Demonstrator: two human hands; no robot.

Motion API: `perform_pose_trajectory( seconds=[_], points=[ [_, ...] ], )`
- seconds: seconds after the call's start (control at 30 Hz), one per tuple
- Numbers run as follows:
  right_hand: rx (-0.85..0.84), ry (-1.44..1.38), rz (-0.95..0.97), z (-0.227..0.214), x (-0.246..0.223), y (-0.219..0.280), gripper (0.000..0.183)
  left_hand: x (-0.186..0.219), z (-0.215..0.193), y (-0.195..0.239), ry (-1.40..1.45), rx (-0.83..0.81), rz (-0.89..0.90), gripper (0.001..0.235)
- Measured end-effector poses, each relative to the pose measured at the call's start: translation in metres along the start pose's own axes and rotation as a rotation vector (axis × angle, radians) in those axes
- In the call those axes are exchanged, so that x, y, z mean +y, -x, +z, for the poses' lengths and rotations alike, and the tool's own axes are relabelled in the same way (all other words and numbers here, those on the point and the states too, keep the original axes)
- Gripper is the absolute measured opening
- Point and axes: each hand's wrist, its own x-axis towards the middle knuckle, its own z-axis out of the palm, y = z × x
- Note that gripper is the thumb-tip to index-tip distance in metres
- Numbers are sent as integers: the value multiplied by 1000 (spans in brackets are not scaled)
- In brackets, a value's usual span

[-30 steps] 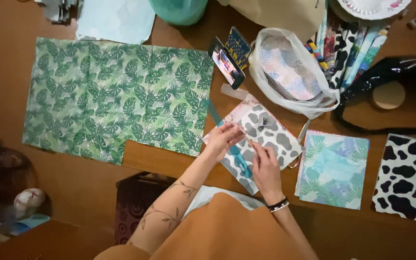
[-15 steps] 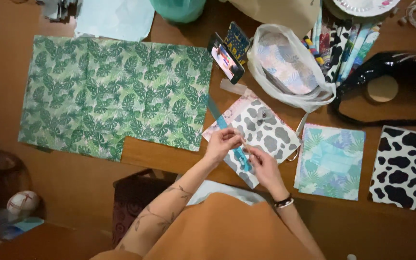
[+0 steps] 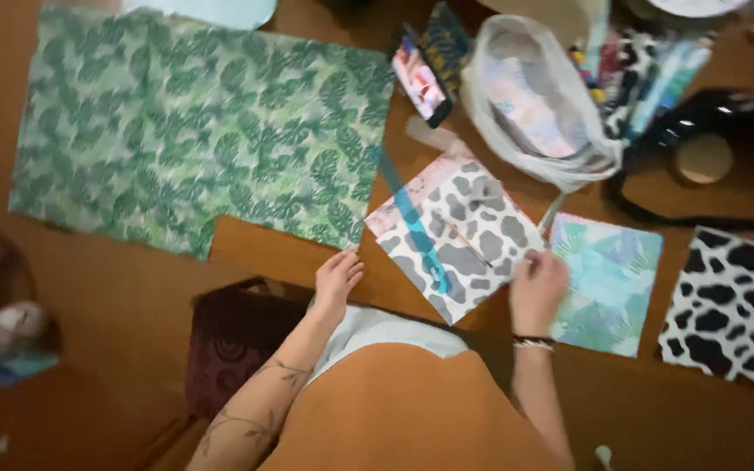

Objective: The person measures and cuts a large piece of green leaf-patterned fabric on a wooden table using a ruler, pins, and scissors. They trim the edges and cut the fabric into smaller rectangular pieces, then fold and stack the cut sections.

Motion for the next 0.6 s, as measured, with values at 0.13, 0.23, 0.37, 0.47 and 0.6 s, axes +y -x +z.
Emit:
perform_pose_trajectory(
  seconds=[0.13,0.23,0.37,0.47,0.6],
  points=[
    [-146,94,128,17,70,11,28,-5,-22,-14,148,37,-27,59],
    [-175,142,143,20,85,17,30,-8,-24,-33,305,21,-53,56],
    [26,282,25,20,82,18,23,-5,-13,-61,423,44,-85,62],
    [21,316,36,21,63,21,21,6,0,-68,455,52,-116,56],
    [-24,326,-43,16,35,26,19,3,7,-83,539,77,-161,54]
  ],
)
